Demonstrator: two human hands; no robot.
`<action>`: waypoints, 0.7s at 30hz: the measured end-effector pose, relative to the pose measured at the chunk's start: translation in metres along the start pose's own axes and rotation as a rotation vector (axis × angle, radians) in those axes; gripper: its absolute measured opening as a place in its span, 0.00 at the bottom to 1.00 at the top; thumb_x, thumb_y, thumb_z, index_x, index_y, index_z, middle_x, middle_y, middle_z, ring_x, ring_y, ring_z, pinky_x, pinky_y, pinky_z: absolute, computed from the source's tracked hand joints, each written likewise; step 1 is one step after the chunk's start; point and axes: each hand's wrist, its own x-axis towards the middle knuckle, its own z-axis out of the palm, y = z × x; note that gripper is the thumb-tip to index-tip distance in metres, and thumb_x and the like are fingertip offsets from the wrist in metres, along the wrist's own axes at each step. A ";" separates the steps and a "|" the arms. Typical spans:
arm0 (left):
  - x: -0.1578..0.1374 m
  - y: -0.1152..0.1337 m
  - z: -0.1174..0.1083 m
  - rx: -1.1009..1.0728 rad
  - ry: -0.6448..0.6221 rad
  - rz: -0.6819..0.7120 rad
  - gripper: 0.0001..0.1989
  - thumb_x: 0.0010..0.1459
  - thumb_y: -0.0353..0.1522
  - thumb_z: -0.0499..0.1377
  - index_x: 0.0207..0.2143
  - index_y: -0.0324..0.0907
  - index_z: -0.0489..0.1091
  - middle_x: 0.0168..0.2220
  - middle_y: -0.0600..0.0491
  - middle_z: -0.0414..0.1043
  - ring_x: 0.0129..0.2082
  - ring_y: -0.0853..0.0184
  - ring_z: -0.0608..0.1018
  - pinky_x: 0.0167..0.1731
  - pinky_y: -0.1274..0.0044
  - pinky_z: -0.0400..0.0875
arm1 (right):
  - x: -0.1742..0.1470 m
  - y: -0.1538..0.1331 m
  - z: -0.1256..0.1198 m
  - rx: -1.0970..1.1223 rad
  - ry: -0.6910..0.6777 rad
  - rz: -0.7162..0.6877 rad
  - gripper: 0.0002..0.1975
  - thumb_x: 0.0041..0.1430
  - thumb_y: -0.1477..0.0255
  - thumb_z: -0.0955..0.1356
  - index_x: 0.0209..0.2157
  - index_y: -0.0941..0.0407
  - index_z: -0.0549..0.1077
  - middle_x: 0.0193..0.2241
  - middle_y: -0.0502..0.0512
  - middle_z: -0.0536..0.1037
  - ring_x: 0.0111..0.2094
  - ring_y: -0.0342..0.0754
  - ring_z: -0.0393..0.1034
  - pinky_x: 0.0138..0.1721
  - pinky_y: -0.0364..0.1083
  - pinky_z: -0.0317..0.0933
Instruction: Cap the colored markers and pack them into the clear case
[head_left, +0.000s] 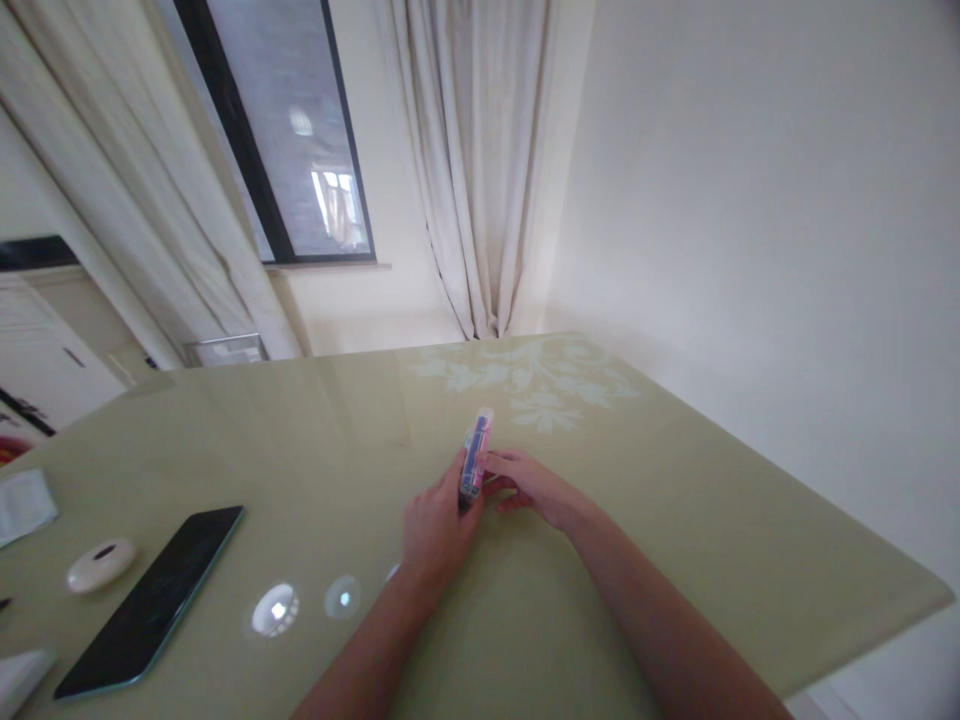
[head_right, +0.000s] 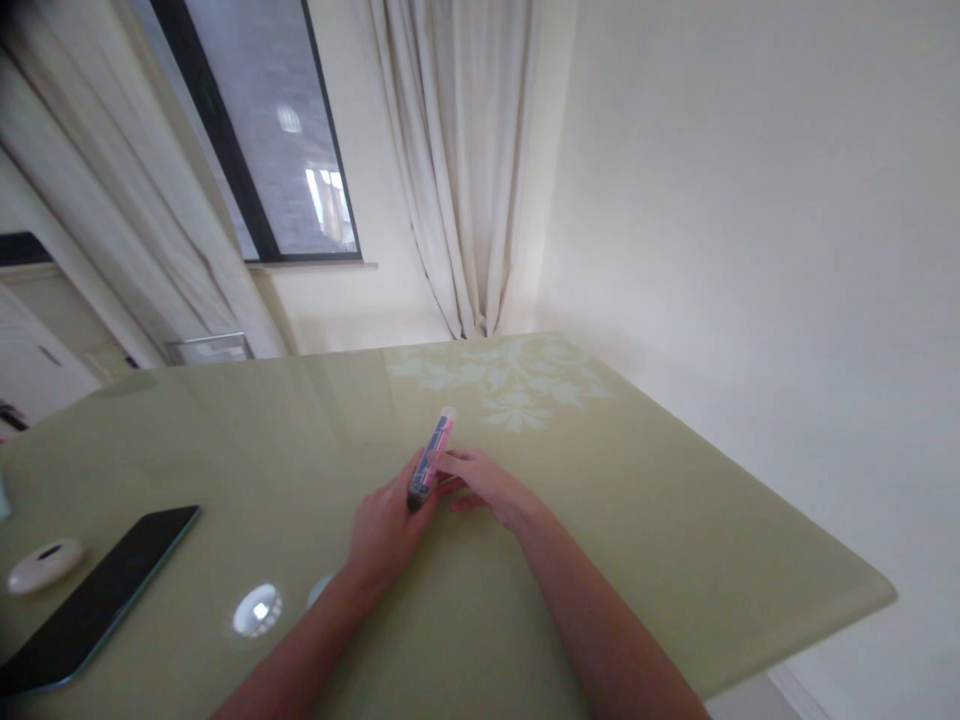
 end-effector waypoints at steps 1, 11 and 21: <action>0.000 -0.001 0.001 -0.001 0.003 -0.003 0.30 0.67 0.36 0.59 0.69 0.46 0.59 0.52 0.46 0.80 0.43 0.57 0.84 0.41 0.71 0.76 | 0.001 0.002 -0.001 0.029 -0.011 -0.004 0.23 0.58 0.51 0.73 0.43 0.55 0.80 0.43 0.58 0.82 0.41 0.49 0.76 0.29 0.41 0.66; 0.000 -0.005 0.001 0.040 0.008 -0.002 0.31 0.66 0.36 0.58 0.70 0.46 0.57 0.51 0.45 0.80 0.43 0.56 0.84 0.40 0.71 0.75 | 0.008 0.009 0.001 0.196 -0.062 0.012 0.20 0.54 0.55 0.77 0.42 0.54 0.81 0.42 0.58 0.81 0.42 0.50 0.75 0.29 0.41 0.68; 0.004 -0.007 -0.008 -0.074 0.041 -0.053 0.27 0.68 0.36 0.56 0.68 0.46 0.61 0.49 0.48 0.82 0.43 0.56 0.84 0.41 0.72 0.74 | 0.013 0.016 0.017 0.088 0.005 -0.075 0.23 0.58 0.50 0.73 0.45 0.51 0.81 0.44 0.58 0.81 0.43 0.51 0.74 0.24 0.39 0.65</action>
